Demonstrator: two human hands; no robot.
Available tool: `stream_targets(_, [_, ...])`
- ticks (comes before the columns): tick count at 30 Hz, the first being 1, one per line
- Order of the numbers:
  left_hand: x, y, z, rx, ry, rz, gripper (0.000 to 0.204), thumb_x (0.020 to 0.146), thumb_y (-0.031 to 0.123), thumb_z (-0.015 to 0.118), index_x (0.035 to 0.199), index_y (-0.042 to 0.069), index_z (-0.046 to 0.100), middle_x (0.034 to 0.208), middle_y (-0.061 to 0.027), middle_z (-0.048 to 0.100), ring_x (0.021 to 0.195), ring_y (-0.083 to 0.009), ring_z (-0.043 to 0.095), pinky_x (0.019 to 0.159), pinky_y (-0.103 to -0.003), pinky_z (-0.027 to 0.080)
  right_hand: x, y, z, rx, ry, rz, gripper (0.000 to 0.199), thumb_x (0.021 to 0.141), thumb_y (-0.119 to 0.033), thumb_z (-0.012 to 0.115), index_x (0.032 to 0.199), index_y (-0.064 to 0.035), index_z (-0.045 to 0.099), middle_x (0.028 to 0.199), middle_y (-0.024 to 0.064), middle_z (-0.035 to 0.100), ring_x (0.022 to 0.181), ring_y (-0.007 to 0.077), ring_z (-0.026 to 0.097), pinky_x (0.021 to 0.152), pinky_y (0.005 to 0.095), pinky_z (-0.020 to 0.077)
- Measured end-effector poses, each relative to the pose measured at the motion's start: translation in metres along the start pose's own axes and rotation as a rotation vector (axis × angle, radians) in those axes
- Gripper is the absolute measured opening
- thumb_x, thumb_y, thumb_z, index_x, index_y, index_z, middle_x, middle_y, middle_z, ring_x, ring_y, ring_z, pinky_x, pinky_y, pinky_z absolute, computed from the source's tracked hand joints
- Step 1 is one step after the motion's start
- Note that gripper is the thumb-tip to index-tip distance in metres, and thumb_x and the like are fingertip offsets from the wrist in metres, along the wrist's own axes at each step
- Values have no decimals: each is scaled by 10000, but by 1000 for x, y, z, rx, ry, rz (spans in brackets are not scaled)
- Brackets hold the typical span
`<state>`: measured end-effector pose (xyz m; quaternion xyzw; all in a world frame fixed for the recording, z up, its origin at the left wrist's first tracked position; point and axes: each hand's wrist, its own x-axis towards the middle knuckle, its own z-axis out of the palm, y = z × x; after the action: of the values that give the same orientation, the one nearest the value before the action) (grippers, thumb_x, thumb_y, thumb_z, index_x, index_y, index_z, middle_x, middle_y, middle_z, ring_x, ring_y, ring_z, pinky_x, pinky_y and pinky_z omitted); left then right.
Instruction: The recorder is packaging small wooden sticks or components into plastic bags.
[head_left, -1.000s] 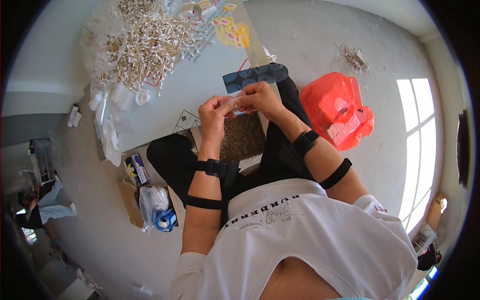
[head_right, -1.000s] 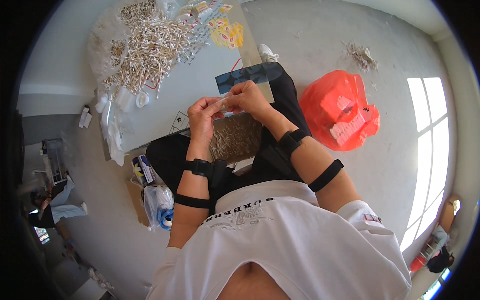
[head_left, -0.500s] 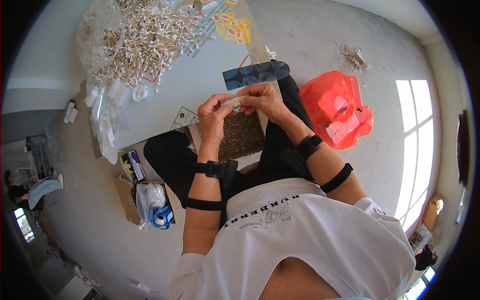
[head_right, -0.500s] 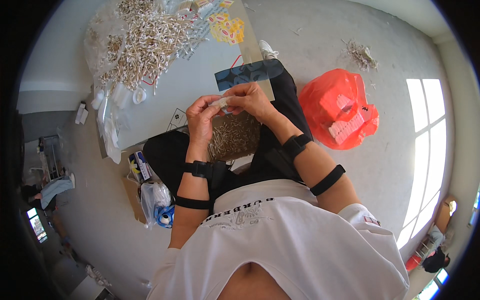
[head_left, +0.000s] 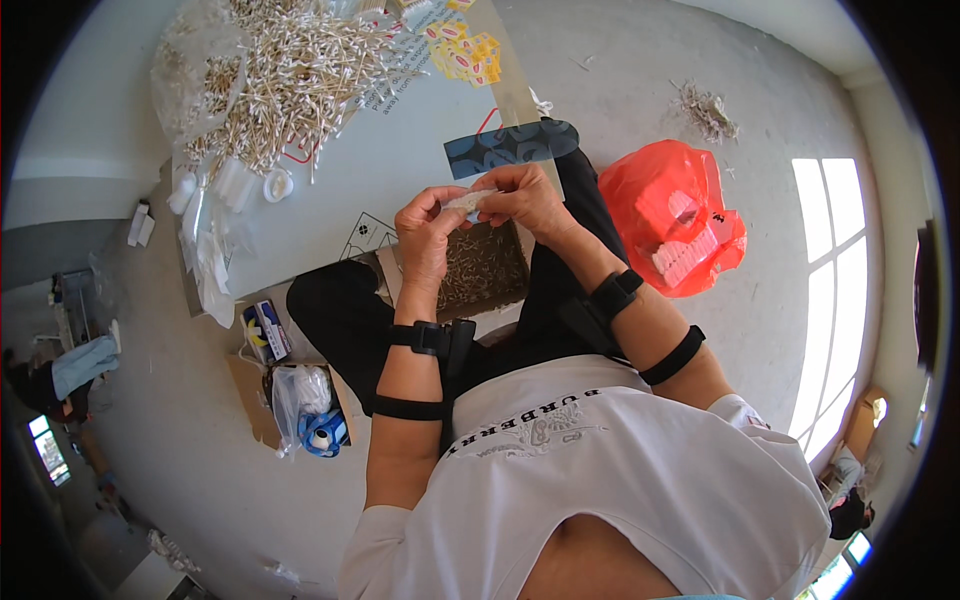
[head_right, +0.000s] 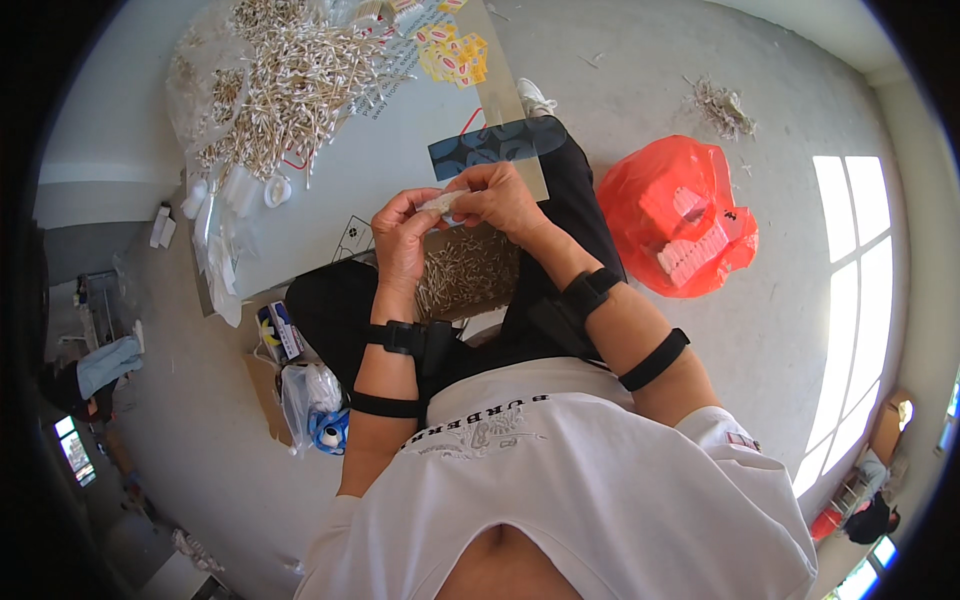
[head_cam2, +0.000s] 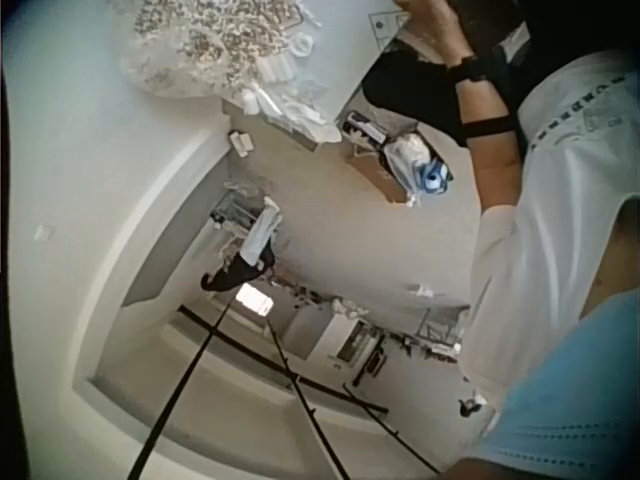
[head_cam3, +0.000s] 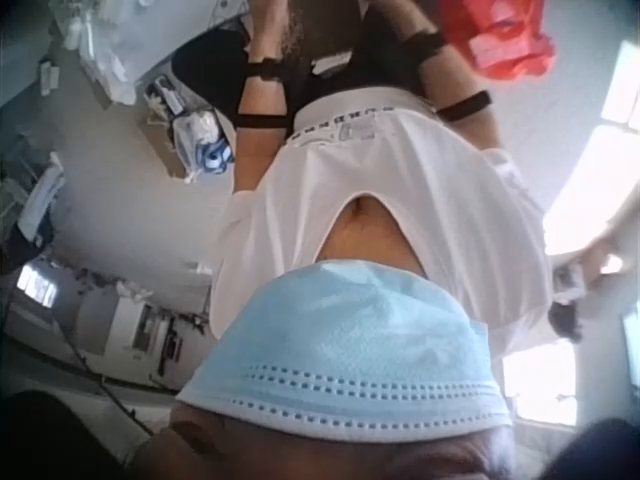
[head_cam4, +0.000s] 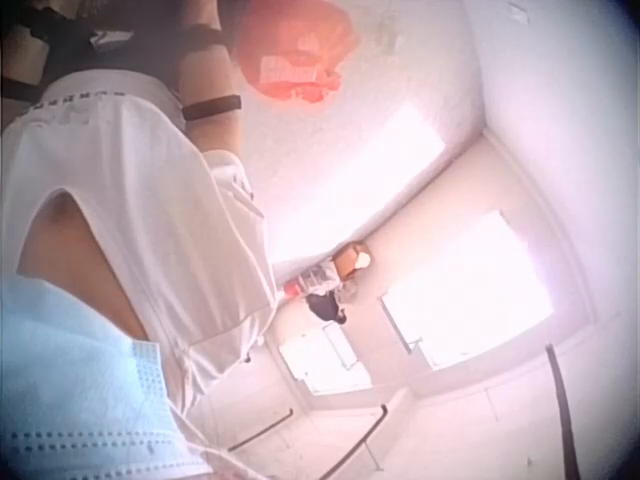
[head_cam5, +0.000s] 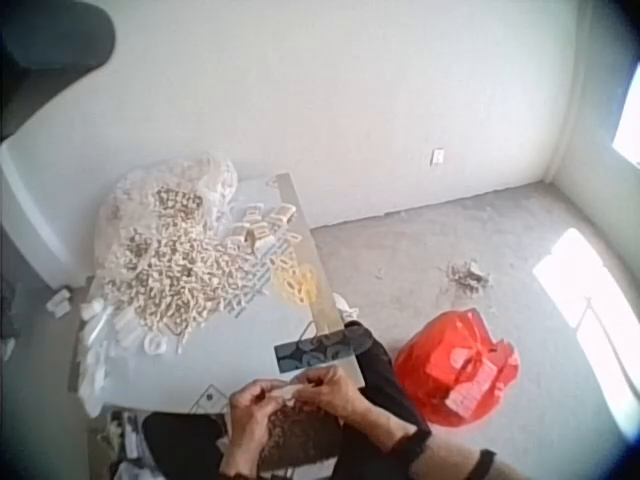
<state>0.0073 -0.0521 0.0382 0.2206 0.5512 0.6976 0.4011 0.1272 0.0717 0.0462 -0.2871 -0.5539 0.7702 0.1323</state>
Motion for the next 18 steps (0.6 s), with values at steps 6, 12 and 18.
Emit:
stream_targets(6, [-2,-1,0,12,9,-10,161,795,-52,631,944,-29,688,894,-73,687,785,-118,631,635,-253,542,-2,1,3,-20,46,21,148,768,-37,715,910,2,703,774,40,688,617,80,630,573,195,518])
stream_targets(12, [-1,0,0,18,8,-14,148,801,-40,636,937,-22,692,901,-74,686,789,-121,631,637,-251,539,-1,0,4,-19,46,25,125,773,-52,717,888,-4,699,748,27,677,608,70,619,558,188,502])
stream_targets(18, [0,0,-1,169,-16,53,217,774,-62,677,986,-19,670,922,-52,682,793,-112,630,674,-250,536,3,1,6,-81,53,-69,139,764,-58,715,888,-2,688,699,31,654,601,66,609,524,223,490])
